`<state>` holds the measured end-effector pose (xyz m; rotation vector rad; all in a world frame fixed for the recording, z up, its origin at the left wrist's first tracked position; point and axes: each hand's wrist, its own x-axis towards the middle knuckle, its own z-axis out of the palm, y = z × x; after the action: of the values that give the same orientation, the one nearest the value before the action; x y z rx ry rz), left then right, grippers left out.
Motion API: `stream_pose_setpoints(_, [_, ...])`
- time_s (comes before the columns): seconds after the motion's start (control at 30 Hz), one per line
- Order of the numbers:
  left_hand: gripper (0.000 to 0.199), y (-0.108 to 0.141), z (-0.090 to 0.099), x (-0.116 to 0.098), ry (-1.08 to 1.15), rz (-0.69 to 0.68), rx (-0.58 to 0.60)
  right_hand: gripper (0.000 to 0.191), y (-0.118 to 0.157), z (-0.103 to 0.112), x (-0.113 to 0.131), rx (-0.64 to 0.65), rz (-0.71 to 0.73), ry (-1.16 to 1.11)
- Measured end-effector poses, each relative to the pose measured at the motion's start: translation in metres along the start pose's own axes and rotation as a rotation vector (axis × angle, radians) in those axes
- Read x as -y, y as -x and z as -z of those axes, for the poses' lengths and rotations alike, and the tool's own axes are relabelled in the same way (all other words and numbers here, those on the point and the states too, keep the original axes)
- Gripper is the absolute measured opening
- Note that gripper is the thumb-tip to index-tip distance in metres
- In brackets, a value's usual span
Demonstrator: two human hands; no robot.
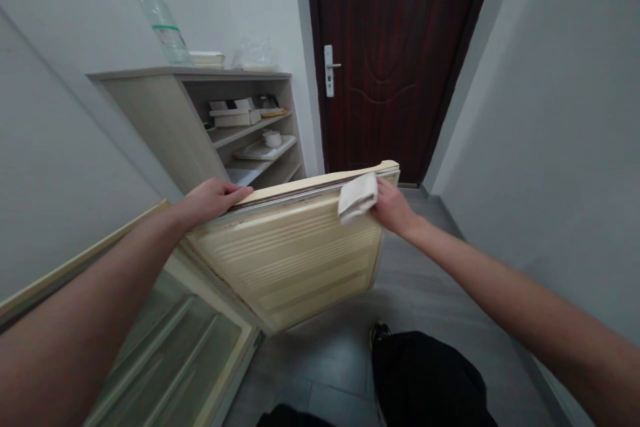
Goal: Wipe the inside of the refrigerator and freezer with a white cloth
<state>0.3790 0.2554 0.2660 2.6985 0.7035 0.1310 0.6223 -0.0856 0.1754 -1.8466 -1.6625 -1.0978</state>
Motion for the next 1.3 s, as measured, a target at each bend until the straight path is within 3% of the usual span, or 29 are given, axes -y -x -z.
stream_pose_setpoints(0.07, [0.065,-0.002,0.0,-0.001,0.0,-0.005,-0.004,0.022,0.015,0.01,-0.03,0.003,-0.132,-0.043])
stream_pose_setpoints(0.13, [0.067,-0.004,0.0,-0.001,-0.003,-0.007,-0.007,0.027,0.023,0.013,-0.046,-0.012,-0.248,-0.091])
stream_pose_setpoints(0.23, [0.065,-0.004,0.001,-0.002,-0.006,-0.006,0.0,0.029,0.017,0.002,-0.031,-0.044,-0.343,-0.11])
stream_pose_setpoints(0.33, [0.063,-0.004,0.001,-0.002,-0.005,-0.009,0.01,0.021,-0.013,-0.019,0.028,-0.015,-0.213,-0.147])
stream_pose_setpoints(0.47, [0.064,-0.005,0.0,0.0,-0.013,-0.029,0.004,0.018,-0.075,-0.054,0.137,0.133,0.016,-0.119])
stream_pose_setpoints(0.57, [0.064,-0.006,0.001,0.001,-0.01,-0.05,0.004,0.02,-0.113,-0.078,0.207,0.137,0.131,-0.155])
stream_pose_setpoints(0.67, [0.065,-0.005,0.001,0.001,-0.007,-0.045,0.009,0.025,-0.134,-0.093,0.249,0.132,0.231,-0.181])
stream_pose_setpoints(0.73, [0.065,-0.005,0.001,0.002,-0.015,-0.038,0.007,0.026,-0.141,-0.096,0.258,0.132,0.301,-0.168])
stream_pose_setpoints(0.8, [0.065,-0.005,0.001,0.003,-0.027,-0.037,0.006,0.025,-0.14,-0.093,0.249,0.124,0.353,-0.17])
stream_pose_setpoints(0.87, [0.065,-0.005,0.001,0.005,-0.037,-0.04,0.009,0.023,-0.128,-0.083,0.225,0.104,0.347,-0.181])
stream_pose_setpoints(1.0, [0.065,-0.004,0.0,0.007,-0.056,-0.017,0.014,0.026,-0.068,-0.055,0.141,-0.068,0.142,-0.186])
stream_pose_setpoints(1.13, [0.063,-0.005,-0.001,0.01,-0.115,0.037,-0.009,0.024,0.007,-0.033,0.049,-0.414,-0.237,-0.181])
stream_pose_setpoints(1.23, [0.062,-0.007,-0.002,0.012,-0.168,0.08,-0.042,0.03,0.045,-0.033,0.005,-0.461,-0.611,-0.163])
stream_pose_setpoints(1.3, [0.062,-0.007,-0.002,0.012,-0.181,0.111,-0.056,0.028,0.06,-0.046,-0.006,-0.424,-0.816,-0.161])
